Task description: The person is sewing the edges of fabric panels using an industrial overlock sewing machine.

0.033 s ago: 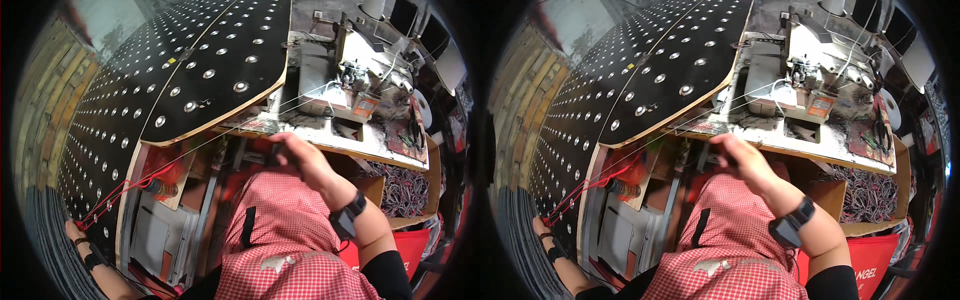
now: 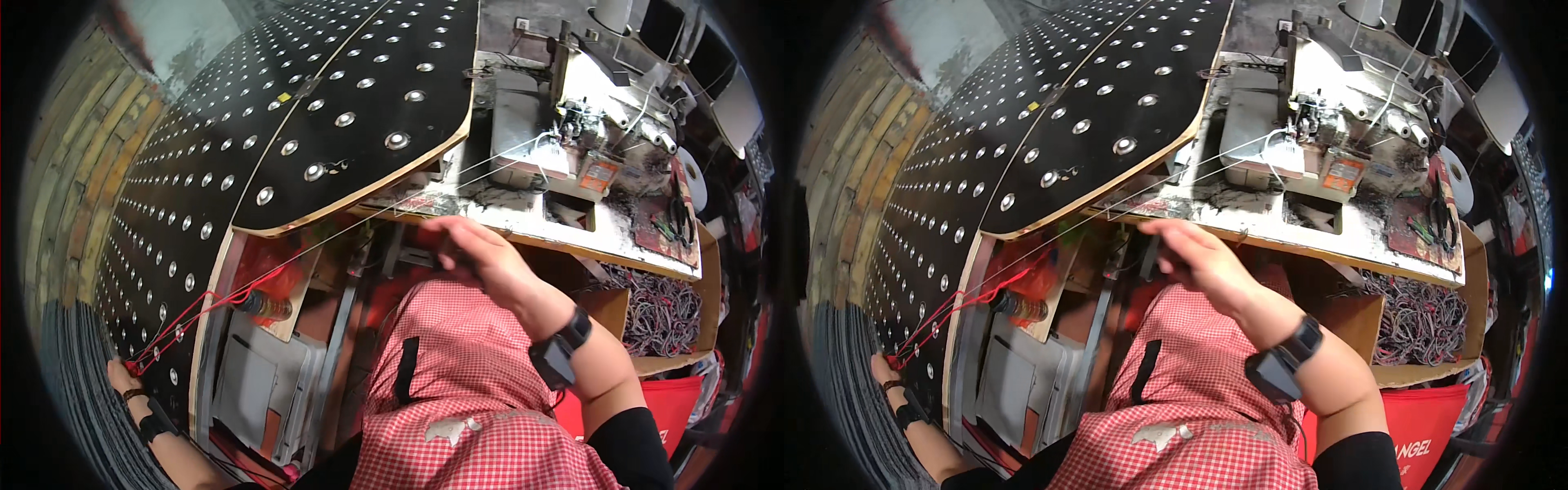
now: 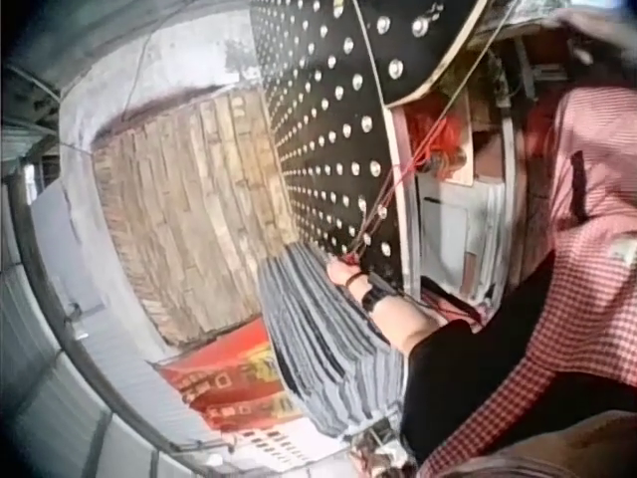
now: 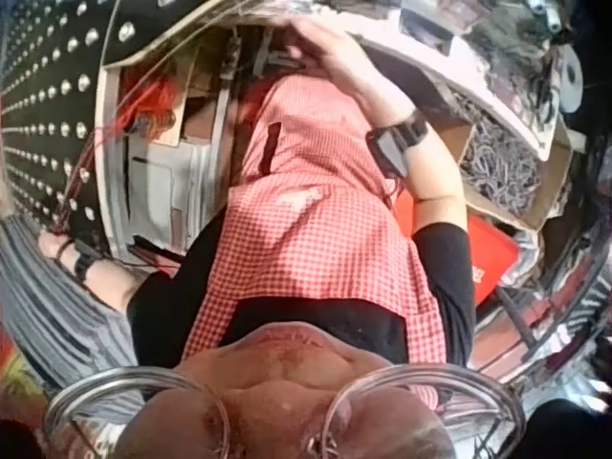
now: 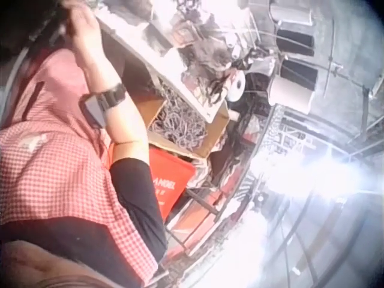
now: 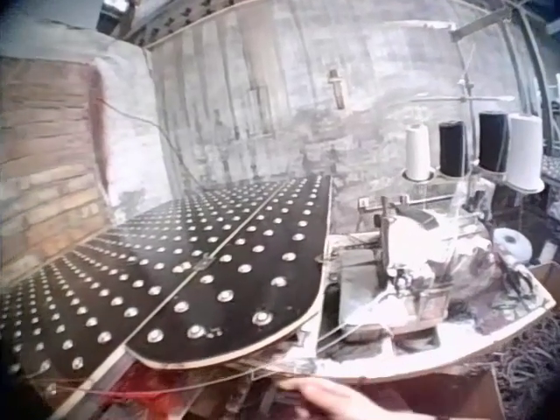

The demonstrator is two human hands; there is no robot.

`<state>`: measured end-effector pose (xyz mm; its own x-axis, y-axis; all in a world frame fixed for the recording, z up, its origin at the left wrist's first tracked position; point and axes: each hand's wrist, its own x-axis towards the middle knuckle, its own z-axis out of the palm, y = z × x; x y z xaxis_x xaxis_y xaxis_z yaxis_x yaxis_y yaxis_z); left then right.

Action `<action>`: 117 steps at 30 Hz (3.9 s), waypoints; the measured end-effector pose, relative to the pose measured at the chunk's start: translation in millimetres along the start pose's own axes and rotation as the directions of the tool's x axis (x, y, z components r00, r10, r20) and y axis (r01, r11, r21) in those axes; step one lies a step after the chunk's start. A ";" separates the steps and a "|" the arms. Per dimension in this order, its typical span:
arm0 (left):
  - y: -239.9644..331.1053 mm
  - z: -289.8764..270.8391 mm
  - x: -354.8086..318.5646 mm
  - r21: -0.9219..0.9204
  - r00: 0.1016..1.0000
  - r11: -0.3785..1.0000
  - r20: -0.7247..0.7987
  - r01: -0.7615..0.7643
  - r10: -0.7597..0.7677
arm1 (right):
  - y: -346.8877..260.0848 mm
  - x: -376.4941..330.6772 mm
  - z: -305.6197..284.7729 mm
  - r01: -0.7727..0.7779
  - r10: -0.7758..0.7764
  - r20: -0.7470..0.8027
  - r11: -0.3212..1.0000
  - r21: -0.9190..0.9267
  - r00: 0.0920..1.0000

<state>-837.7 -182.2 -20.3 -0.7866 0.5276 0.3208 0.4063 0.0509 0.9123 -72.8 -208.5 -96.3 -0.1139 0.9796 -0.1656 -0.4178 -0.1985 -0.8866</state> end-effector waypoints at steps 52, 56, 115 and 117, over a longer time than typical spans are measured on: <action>331.5 509.0 -504.8 -0.504 -0.347 0.206 0.787 -0.839 0.510 | -35.4 -198.8 -194.7 -0.440 -0.602 -0.587 0.392 -0.808 0.541; 331.6 570.9 -489.7 -0.602 -0.155 0.452 0.696 -0.658 0.701 | -50.1 -139.8 -156.5 -0.209 -0.639 -0.441 0.408 -0.889 0.630; 317.2 525.5 -548.3 -0.463 -0.422 0.884 0.816 -0.066 0.395 | -43.2 42.5 -119.0 0.189 -0.993 -0.112 0.118 -0.975 0.043; 315.8 524.8 -545.7 -0.543 -0.442 0.824 0.786 -0.161 0.432 | -42.2 42.7 -117.3 0.174 -0.992 -0.122 0.128 -0.976 0.044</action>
<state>-36.2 -9.0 -40.8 0.8886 0.4557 0.0520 0.2090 -0.5032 0.8385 45.7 -154.6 -116.7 0.5190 0.2437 0.8193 0.8069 0.1765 -0.5636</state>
